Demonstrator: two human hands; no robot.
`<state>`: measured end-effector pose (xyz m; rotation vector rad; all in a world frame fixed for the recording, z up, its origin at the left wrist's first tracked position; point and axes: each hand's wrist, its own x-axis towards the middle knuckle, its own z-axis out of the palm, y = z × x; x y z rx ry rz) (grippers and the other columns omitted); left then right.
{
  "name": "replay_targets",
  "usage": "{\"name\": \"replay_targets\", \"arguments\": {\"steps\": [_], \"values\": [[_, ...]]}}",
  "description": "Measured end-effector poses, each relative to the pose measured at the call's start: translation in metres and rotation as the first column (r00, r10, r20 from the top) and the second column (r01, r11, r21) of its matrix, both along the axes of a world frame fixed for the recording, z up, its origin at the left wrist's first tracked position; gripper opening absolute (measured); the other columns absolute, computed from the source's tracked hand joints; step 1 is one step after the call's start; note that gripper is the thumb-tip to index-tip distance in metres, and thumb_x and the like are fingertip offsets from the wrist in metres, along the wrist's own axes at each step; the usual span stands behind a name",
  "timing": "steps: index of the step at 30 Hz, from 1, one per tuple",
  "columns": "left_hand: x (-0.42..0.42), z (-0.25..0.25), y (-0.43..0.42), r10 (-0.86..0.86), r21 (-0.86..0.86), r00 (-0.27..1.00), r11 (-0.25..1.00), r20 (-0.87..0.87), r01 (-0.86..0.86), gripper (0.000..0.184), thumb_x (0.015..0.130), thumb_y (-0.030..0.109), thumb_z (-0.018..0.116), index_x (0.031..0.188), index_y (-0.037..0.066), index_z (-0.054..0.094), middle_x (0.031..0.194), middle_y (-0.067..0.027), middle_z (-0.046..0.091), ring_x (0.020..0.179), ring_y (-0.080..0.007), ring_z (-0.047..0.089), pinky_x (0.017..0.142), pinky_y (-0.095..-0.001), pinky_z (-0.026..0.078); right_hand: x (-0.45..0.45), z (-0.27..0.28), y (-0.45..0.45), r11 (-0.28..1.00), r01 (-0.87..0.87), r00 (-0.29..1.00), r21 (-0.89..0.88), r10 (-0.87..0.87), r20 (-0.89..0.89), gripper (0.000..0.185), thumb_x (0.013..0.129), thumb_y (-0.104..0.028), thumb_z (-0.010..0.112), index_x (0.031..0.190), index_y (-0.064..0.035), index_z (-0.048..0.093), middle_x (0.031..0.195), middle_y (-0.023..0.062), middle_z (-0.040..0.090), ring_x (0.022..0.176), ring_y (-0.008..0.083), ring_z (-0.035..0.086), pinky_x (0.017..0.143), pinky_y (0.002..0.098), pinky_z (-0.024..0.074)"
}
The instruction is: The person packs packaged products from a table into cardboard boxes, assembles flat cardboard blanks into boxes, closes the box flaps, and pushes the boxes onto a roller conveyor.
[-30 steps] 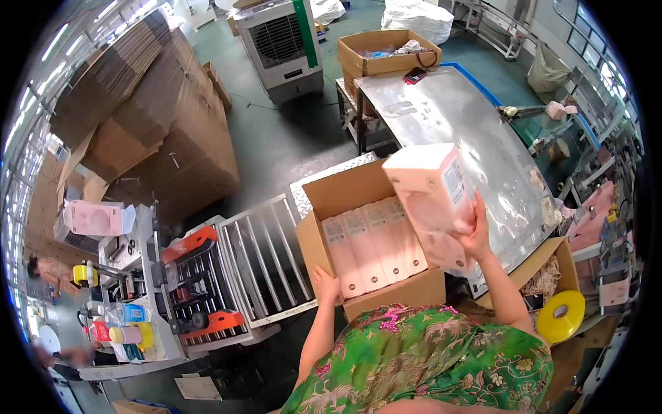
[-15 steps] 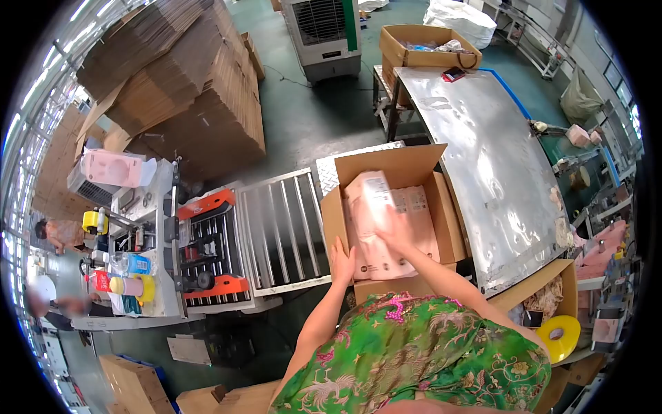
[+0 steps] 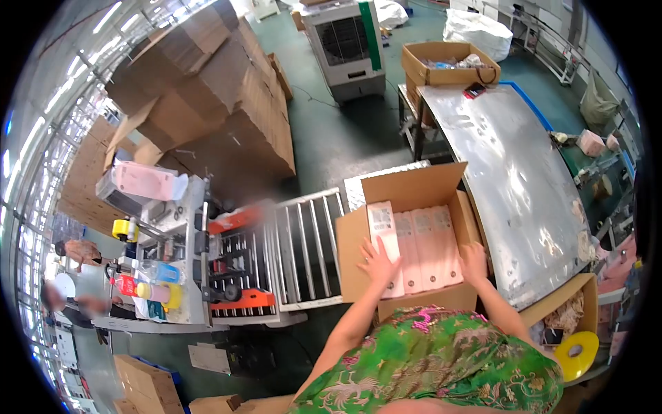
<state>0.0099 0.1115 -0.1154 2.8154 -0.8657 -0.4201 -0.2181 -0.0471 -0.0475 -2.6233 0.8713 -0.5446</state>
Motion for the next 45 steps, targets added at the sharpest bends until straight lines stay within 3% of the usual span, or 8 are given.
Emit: {"name": "replay_targets", "arguments": {"steps": [2, 7, 14, 21, 24, 30, 34, 45], "values": [[0.0, -0.01, -0.002, 0.0, -0.051, 0.999, 0.999, 0.044, 0.002, 0.1, 0.08, 0.061, 0.062, 0.155, 0.015, 0.015, 0.159, -0.0234, 0.005, 0.145, -0.0431, 0.012, 0.102, -0.0699, 0.028, -0.036, -0.03, -0.013, 0.994, 0.058, 0.995, -0.09, -0.065, -0.072, 0.048, 0.079, -0.026, 0.072, 0.118, -0.0036, 0.056, 0.122, 0.02, 0.053, 0.124, 0.0407, 0.043, 0.103, 0.0521, 0.0346], [-0.003, -0.016, -0.001, -0.03, -0.098, 0.997, 0.994, 0.068, 0.037, 0.095, 0.081, 0.061, 0.058, 0.154, 0.014, 0.021, 0.159, -0.0233, 0.007, 0.144, -0.0435, 0.016, 0.102, -0.0674, 0.031, -0.084, -0.047, 0.018, 0.903, -0.426, 0.827, -0.06, 0.361, -0.431, 0.078, 0.065, -0.05, 0.081, 0.124, -0.0063, 0.055, 0.127, 0.0168, 0.053, 0.13, 0.0354, 0.041, 0.112, 0.0521, 0.0255], [-0.007, -0.039, -0.001, -0.038, -0.238, 0.977, 0.967, 0.211, 0.089, 0.091, 0.08, 0.061, 0.059, 0.15, 0.011, 0.032, 0.155, -0.0294, 0.012, 0.143, -0.045, 0.017, 0.105, -0.0645, 0.029, -0.051, -0.071, 0.013, 0.98, -0.134, 0.45, 0.146, 0.191, -0.872, 0.048, 0.069, -0.051, 0.079, 0.102, -0.0161, 0.074, 0.099, 0.006, 0.073, 0.1, 0.0225, 0.067, 0.113, 0.0568, 0.02], [-0.011, -0.035, 0.002, -0.045, -0.229, 0.981, 0.969, 0.191, 0.089, 0.091, 0.079, 0.058, 0.06, 0.149, 0.006, 0.031, 0.153, -0.0334, 0.014, 0.141, -0.0486, 0.019, 0.104, -0.0623, 0.031, -0.045, -0.04, 0.025, 0.958, -0.263, 0.417, 0.111, 0.217, -0.882, 0.046, 0.07, -0.048, 0.078, 0.103, -0.0159, 0.075, 0.101, 0.0021, 0.072, 0.101, 0.0201, 0.066, 0.11, 0.06, 0.023], [-0.01, -0.042, 0.001, -0.049, -0.201, 0.975, 0.975, 0.216, 0.093, 0.092, 0.08, 0.058, 0.06, 0.149, 0.006, 0.029, 0.153, -0.0329, 0.014, 0.141, -0.0484, 0.02, 0.101, -0.0601, 0.034, -0.051, -0.108, 0.01, 0.902, -0.429, 0.513, -0.051, 0.197, -0.836, 0.045, 0.071, -0.045, 0.077, 0.105, -0.0157, 0.074, 0.1, 0.0006, 0.072, 0.098, 0.019, 0.066, 0.106, 0.0613, 0.0255], [-0.007, -0.065, 0.001, -0.032, -0.176, 0.965, 0.981, 0.259, 0.08, 0.093, 0.082, 0.059, 0.058, 0.15, 0.005, 0.027, 0.154, -0.0326, 0.013, 0.138, -0.0487, 0.026, 0.102, -0.0558, 0.036, -0.054, -0.126, -0.011, 0.881, -0.387, 0.484, 0.272, 0.445, -0.754, 0.042, 0.073, -0.039, 0.075, 0.104, -0.0114, 0.071, 0.099, 0.0044, 0.07, 0.094, 0.0238, 0.066, 0.095, 0.054, 0.0389], [-0.028, -0.005, 0.004, -0.052, -0.12, 0.954, 0.989, 0.296, 0.091, 0.09, 0.085, 0.062, 0.052, 0.15, 0.006, 0.027, 0.154, -0.0321, 0.014, 0.135, -0.0479, 0.032, 0.101, -0.057, 0.037, -0.058, -0.127, -0.011, 0.876, -0.357, 0.521, 0.324, 0.474, -0.71, 0.041, 0.073, -0.038, 0.075, 0.104, -0.0107, 0.07, 0.099, 0.0053, 0.07, 0.093, 0.0245, 0.066, 0.093, 0.0526, 0.0402], [-0.024, -0.026, -0.001, -0.007, -0.148, 0.922, 0.986, 0.387, 0.07, 0.089, 0.08, 0.062, 0.057, 0.147, 0.008, 0.033, 0.154, -0.0285, 0.02, 0.132, -0.041, 0.04, 0.092, -0.0461, 0.041, -0.057, -0.134, -0.015, 0.825, -0.343, 0.548, 0.449, 0.564, -0.618, 0.039, 0.074, -0.034, 0.074, 0.103, -0.009, 0.068, 0.098, 0.0078, 0.069, 0.091, 0.0264, 0.065, 0.088, 0.0488, 0.0439]]}}
